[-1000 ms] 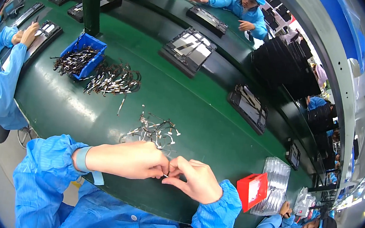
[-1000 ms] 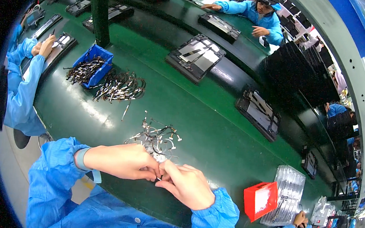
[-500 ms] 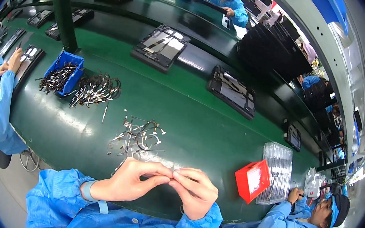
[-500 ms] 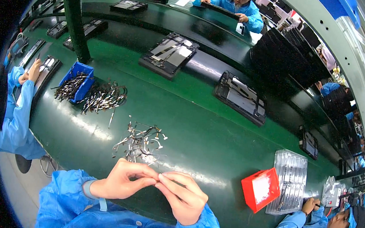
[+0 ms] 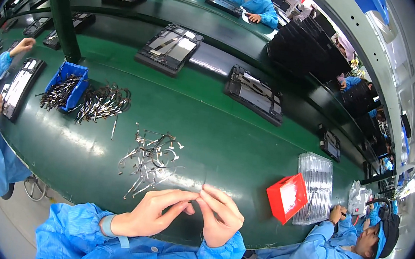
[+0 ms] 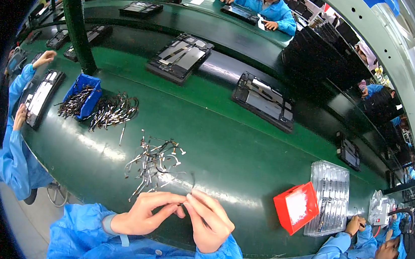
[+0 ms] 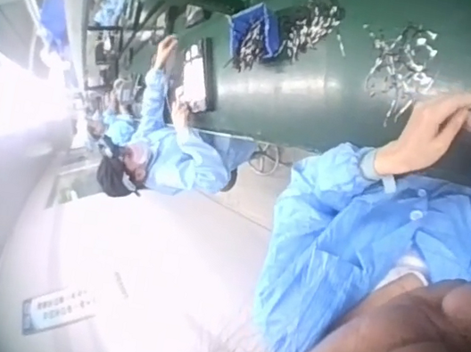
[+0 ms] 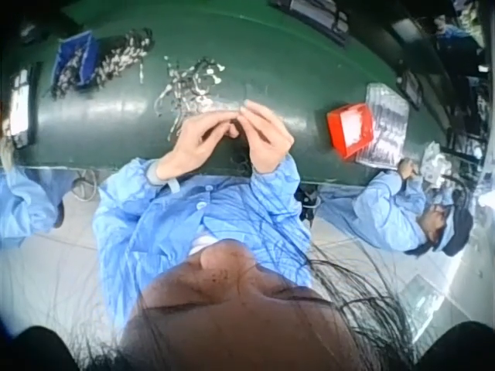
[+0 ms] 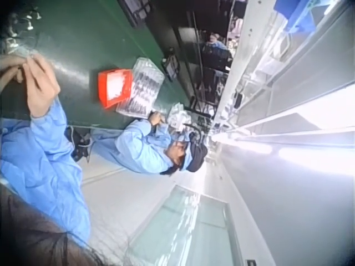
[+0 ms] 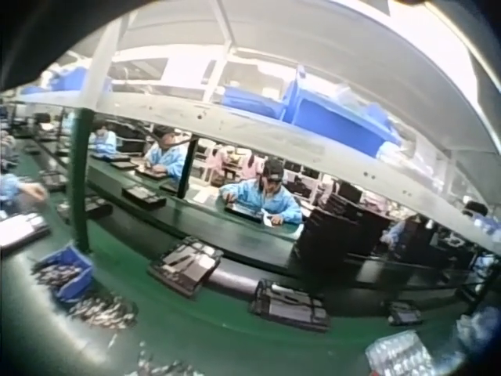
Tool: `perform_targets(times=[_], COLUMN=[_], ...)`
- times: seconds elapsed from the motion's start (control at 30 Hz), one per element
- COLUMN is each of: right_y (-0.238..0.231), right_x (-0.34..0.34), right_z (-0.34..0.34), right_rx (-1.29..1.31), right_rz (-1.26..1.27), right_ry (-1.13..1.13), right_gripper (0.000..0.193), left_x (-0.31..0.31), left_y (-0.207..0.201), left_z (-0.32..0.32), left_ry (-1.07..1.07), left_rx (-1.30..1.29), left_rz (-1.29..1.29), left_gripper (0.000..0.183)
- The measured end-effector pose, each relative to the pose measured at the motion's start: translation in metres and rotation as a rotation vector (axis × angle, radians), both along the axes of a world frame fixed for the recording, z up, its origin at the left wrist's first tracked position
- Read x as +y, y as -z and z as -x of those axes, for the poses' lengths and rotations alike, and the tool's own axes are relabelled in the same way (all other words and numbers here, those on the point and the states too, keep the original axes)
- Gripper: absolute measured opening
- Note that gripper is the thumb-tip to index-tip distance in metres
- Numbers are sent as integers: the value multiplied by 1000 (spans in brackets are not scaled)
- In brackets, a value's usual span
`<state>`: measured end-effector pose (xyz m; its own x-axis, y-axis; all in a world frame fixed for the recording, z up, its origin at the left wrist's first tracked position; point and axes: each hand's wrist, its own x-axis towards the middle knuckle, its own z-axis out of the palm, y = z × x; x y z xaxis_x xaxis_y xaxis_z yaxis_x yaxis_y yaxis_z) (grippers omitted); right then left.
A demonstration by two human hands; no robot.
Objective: The person assembles electronic devices by connecting ribbon cables to a circuit board within a tablet screen assembly by hand.
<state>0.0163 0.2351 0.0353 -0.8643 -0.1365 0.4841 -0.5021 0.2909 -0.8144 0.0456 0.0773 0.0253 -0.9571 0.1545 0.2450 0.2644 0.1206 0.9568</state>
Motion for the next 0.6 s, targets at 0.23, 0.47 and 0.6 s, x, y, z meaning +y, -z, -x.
perform_targets(times=[0.23, 0.47, 0.6], right_y=[4, -13, -17], right_x=[12, 98, 70], right_z=[0, 23, 0], right_rx=[-367, -290, 6], right_rz=[271, 173, -189], right_ry=[-31, 326, 371], right_gripper=[10, 15, 8], left_x=[-3, -30, -18], left_y=[7, 27, 21], left_z=[8, 37, 40], left_ry=[58, 108, 18], left_rx=[43, -128, -214], left_rz=[65, -177, -172], left_gripper=[35, 24, 24])
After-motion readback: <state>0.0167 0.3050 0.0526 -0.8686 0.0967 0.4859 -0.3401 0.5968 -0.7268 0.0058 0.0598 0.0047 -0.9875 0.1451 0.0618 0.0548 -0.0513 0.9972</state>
